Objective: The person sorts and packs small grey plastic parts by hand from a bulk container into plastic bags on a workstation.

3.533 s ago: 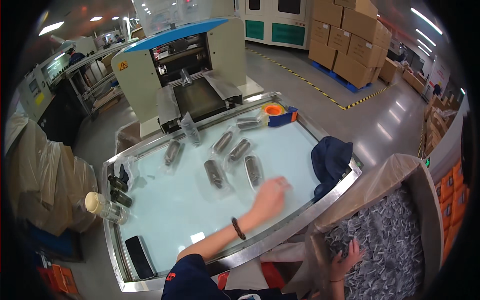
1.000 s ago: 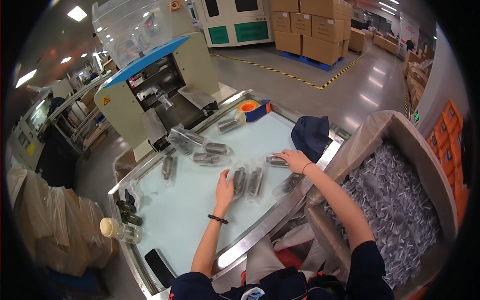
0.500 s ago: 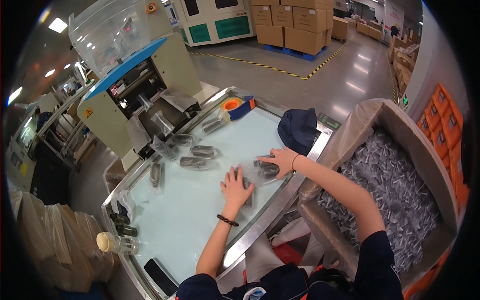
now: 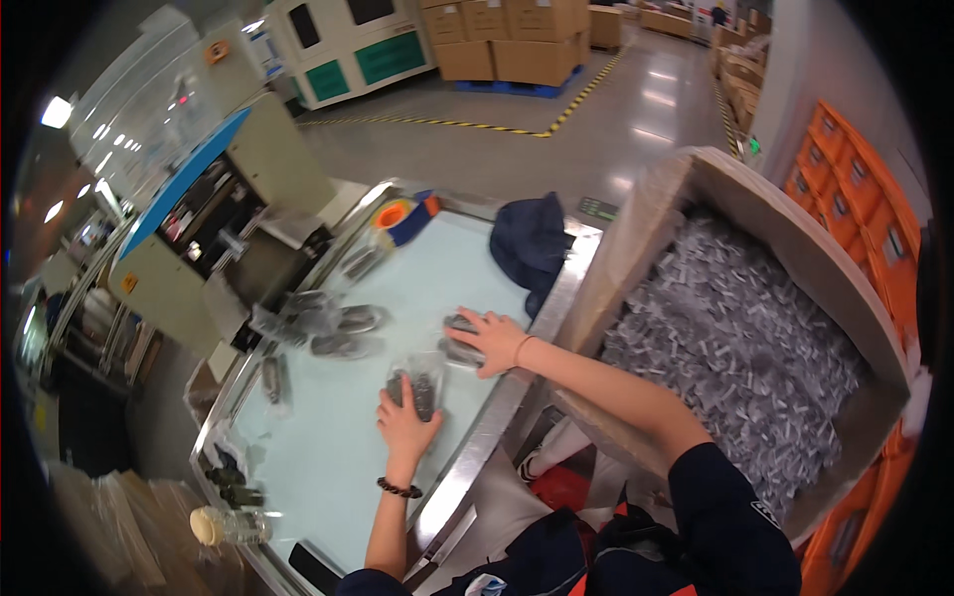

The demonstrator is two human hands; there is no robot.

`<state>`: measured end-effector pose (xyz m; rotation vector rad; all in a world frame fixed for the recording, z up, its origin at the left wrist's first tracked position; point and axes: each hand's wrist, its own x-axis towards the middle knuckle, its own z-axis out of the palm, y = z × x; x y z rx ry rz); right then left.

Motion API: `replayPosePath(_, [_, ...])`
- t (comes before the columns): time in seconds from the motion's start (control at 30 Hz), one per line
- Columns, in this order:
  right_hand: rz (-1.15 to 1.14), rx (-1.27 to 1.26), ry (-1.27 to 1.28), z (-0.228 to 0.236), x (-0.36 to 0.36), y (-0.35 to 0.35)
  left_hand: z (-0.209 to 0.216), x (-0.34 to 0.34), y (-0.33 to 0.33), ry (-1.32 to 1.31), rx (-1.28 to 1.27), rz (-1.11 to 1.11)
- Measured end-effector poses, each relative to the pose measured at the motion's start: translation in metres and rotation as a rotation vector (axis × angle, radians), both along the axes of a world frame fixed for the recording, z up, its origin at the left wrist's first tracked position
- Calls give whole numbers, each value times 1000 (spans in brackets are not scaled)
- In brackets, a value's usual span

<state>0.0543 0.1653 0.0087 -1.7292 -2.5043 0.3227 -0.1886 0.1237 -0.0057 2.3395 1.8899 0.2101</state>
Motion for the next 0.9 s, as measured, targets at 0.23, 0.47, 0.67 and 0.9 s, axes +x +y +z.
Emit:
replayPosePath(0.23, [-152,247,131,29,2,-45,38,26,0,22,-39,8])
replayPosePath(0.47, [-696,746,350,97,128,-215,130,127,-80,-197,270,-529])
replayPosePath(0.67, [-1379,662,117,83,230,-323,112,307,-126,-331,245,-930])
replayPosePath(0.9, [-1277,136,127,76,250,-328,76,451,-124,-70,-306,-1020])
